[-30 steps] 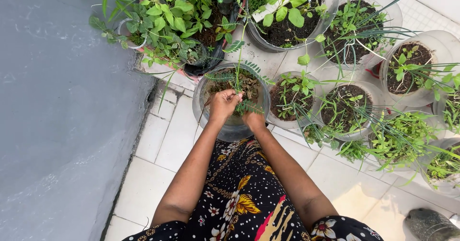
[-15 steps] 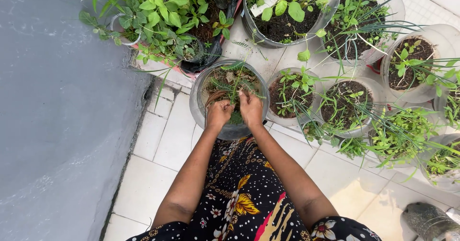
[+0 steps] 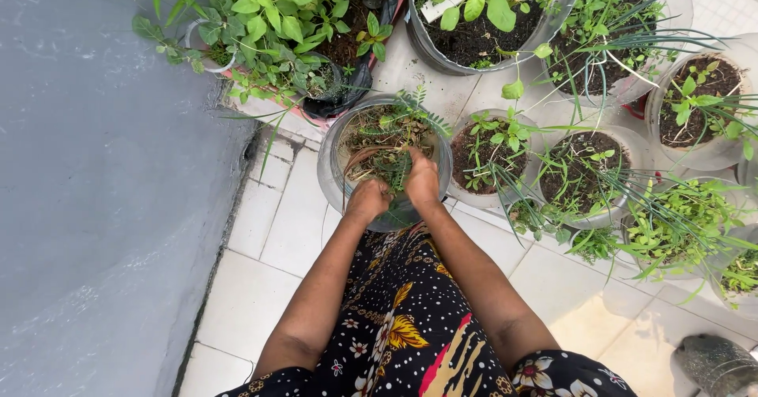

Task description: The person is removing dried leaves and weeding small plants growing in recycled plastic containers.

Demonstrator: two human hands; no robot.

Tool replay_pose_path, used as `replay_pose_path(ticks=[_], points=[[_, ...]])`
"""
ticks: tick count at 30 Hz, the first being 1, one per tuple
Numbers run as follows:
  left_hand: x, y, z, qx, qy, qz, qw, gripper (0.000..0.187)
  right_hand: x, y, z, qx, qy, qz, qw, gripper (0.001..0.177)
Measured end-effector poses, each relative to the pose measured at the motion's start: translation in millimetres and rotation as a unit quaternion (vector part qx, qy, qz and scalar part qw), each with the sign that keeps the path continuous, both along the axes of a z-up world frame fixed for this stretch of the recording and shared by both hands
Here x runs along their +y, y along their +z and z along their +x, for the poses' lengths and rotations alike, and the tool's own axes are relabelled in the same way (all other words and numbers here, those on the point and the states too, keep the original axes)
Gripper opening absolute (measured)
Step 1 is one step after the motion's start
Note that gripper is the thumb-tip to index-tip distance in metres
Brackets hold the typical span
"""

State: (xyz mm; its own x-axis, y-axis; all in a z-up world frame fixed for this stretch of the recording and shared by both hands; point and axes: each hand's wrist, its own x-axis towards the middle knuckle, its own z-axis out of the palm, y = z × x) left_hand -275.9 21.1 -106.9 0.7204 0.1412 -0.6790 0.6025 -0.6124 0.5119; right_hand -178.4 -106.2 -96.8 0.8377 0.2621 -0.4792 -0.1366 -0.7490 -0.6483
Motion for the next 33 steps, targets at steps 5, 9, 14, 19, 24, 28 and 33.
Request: replay_pose_path(ticks=[5, 9, 14, 19, 24, 28, 33], points=[[0.0, 15.0, 6.4, 0.055, -0.011, -0.019, 0.998, 0.022, -2.2, 2.9, -0.5, 0.042, -0.004, -0.098, 0.994, 0.059], [-1.4, 11.6, 7.2, 0.065, -0.008, -0.015, 0.998, 0.024, -3.3, 3.4, 0.1, 0.051, 0.003, -0.12, 0.992, 0.058], [-2.2, 30.2, 15.5, 0.077, 0.011, -0.009, 0.997, 0.023, -3.1, 3.8, 5.6, 0.031, 0.009, -0.094, 0.995, 0.056], [-5.4, 29.7, 16.8, 0.094, 0.044, -0.02, 0.994, 0.023, -2.0, 6.0, 9.5, 0.033, 0.013, -0.083, 0.996, 0.074], [-5.8, 29.7, 15.9, 0.082, 0.053, -0.003, 0.995, 0.021, -5.2, -18.0, 4.3, 0.092, -0.032, 0.006, 0.995, 0.068], [-3.1, 18.4, 10.0, 0.079, 0.067, 0.028, 0.994, 0.024, 1.6, -18.3, 2.9, 0.076, -0.005, 0.001, 0.997, 0.057], [0.0, 13.2, 9.4, 0.091, 0.128, 0.011, 0.988, 0.02, 6.6, 0.6, 8.9, 0.037, 0.025, -0.055, 0.997, 0.055]])
